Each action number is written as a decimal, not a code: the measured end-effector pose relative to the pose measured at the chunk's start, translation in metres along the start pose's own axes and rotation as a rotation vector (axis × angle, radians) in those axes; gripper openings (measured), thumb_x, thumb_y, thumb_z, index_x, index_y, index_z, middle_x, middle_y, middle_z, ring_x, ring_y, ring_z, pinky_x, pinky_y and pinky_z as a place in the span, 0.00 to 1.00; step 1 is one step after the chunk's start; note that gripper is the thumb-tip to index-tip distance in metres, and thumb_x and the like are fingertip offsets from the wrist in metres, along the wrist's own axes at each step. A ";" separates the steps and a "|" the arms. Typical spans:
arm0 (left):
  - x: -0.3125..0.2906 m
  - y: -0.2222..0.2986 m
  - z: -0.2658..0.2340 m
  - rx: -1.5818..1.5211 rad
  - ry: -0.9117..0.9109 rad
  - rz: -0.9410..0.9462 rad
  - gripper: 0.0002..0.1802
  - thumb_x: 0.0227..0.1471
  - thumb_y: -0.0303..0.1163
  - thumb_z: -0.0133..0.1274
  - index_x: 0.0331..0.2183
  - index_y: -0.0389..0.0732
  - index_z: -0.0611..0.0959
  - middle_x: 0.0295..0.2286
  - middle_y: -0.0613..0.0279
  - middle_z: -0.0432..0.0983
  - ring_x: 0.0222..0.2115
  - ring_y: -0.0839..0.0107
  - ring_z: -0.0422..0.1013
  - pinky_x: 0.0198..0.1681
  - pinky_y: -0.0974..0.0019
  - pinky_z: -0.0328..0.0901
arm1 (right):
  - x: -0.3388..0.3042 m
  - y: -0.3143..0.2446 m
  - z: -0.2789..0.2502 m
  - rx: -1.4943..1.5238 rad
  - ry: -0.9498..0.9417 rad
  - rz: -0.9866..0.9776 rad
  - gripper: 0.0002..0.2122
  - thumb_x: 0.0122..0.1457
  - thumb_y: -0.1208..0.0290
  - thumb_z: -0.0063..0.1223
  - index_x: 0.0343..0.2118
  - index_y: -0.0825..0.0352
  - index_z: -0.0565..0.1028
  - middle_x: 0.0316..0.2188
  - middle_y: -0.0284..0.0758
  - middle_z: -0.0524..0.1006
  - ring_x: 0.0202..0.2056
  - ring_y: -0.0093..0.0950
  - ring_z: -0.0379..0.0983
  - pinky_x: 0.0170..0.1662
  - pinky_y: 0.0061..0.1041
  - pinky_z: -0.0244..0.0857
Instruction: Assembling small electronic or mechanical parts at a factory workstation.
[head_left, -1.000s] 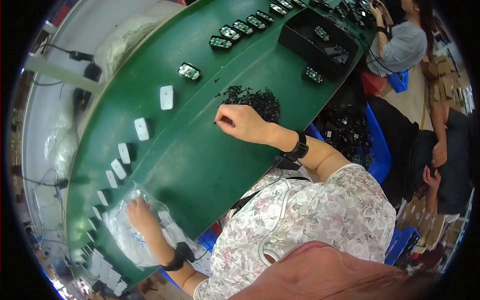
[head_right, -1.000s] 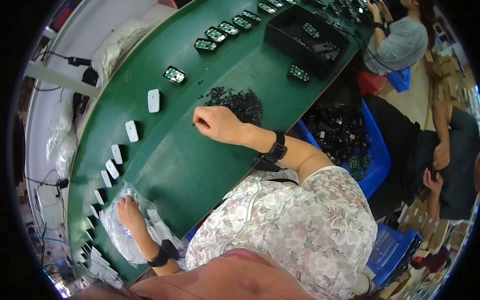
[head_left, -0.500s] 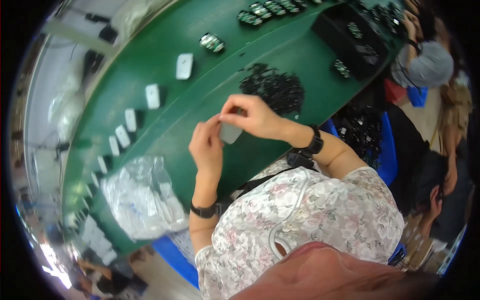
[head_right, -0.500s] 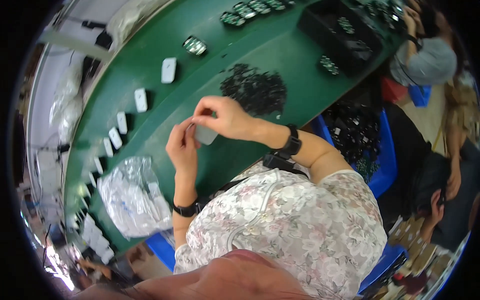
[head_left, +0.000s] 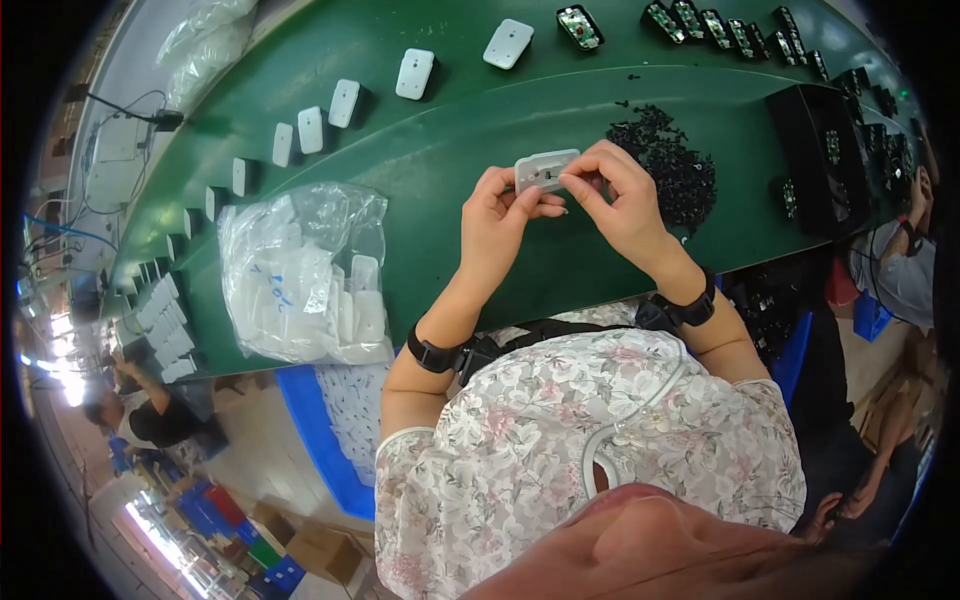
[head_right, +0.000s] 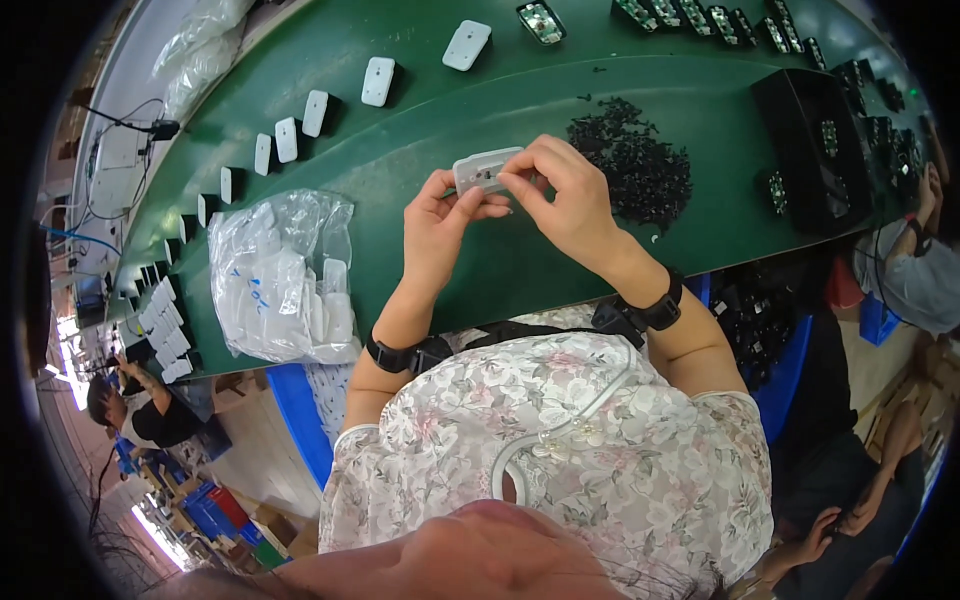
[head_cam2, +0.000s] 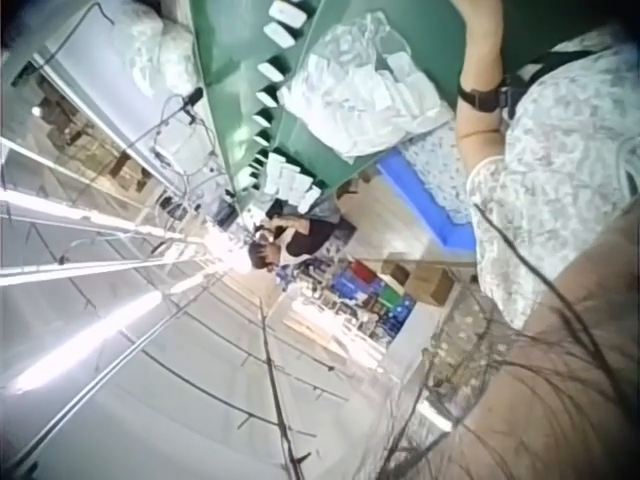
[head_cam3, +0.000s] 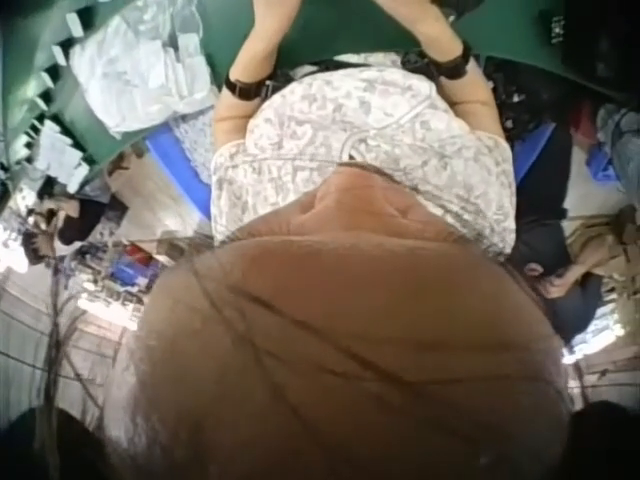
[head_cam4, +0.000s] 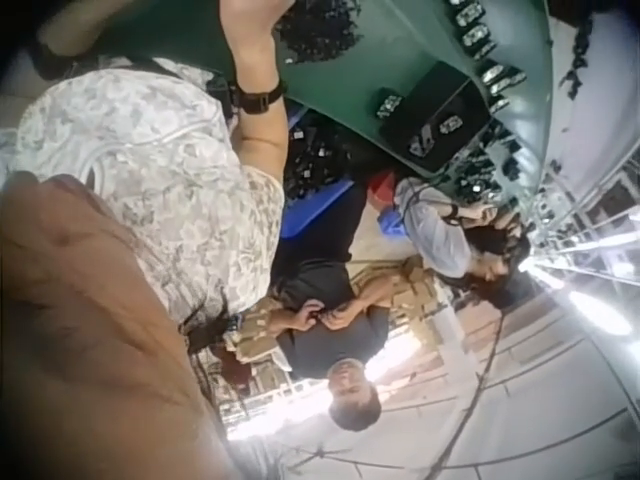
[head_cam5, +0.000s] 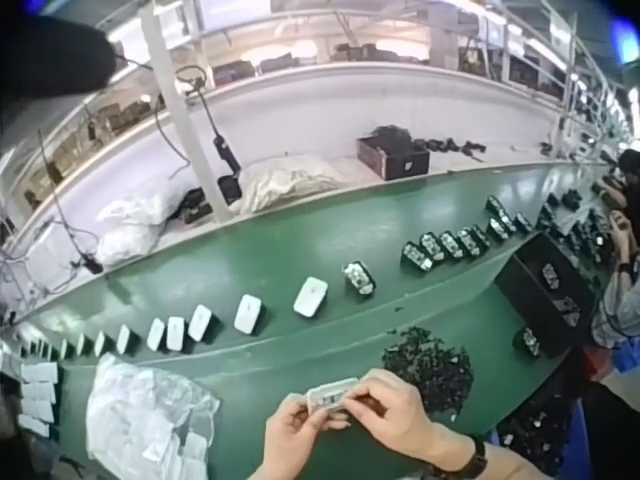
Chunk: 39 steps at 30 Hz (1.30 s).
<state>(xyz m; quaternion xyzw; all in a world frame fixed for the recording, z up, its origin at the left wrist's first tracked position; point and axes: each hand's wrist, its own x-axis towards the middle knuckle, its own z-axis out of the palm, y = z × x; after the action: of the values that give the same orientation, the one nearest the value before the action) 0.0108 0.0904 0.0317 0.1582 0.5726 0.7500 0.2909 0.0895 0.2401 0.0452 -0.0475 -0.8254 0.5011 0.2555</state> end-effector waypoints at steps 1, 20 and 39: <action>0.000 -0.001 -0.003 0.001 -0.047 -0.039 0.09 0.56 0.20 0.45 0.40 0.28 0.70 0.31 0.55 0.73 0.30 0.67 0.77 0.37 0.69 0.74 | 0.000 0.000 0.002 0.002 -0.006 -0.001 0.03 0.52 0.79 0.57 0.28 0.69 0.74 0.26 0.29 0.70 0.23 0.18 0.63 0.24 0.17 0.55; -0.006 -0.012 -0.003 -0.117 -0.009 0.024 0.05 0.55 0.19 0.46 0.36 0.28 0.72 0.35 0.57 0.71 0.32 0.68 0.76 0.39 0.69 0.72 | 0.000 -0.001 0.014 0.019 -0.032 0.073 0.05 0.49 0.79 0.57 0.24 0.69 0.72 0.22 0.31 0.69 0.22 0.21 0.66 0.24 0.18 0.60; -0.007 -0.016 -0.002 -0.004 -0.072 0.121 0.05 0.57 0.23 0.47 0.34 0.30 0.73 0.30 0.57 0.72 0.25 0.71 0.74 0.29 0.73 0.70 | 0.001 0.006 0.002 0.025 -0.121 0.186 0.09 0.49 0.75 0.61 0.32 0.68 0.73 0.28 0.28 0.67 0.27 0.19 0.60 0.31 0.16 0.56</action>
<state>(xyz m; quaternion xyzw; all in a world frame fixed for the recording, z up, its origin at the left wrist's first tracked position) 0.0191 0.0872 0.0170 0.2190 0.5495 0.7613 0.2657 0.0872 0.2419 0.0398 -0.0903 -0.8252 0.5347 0.1581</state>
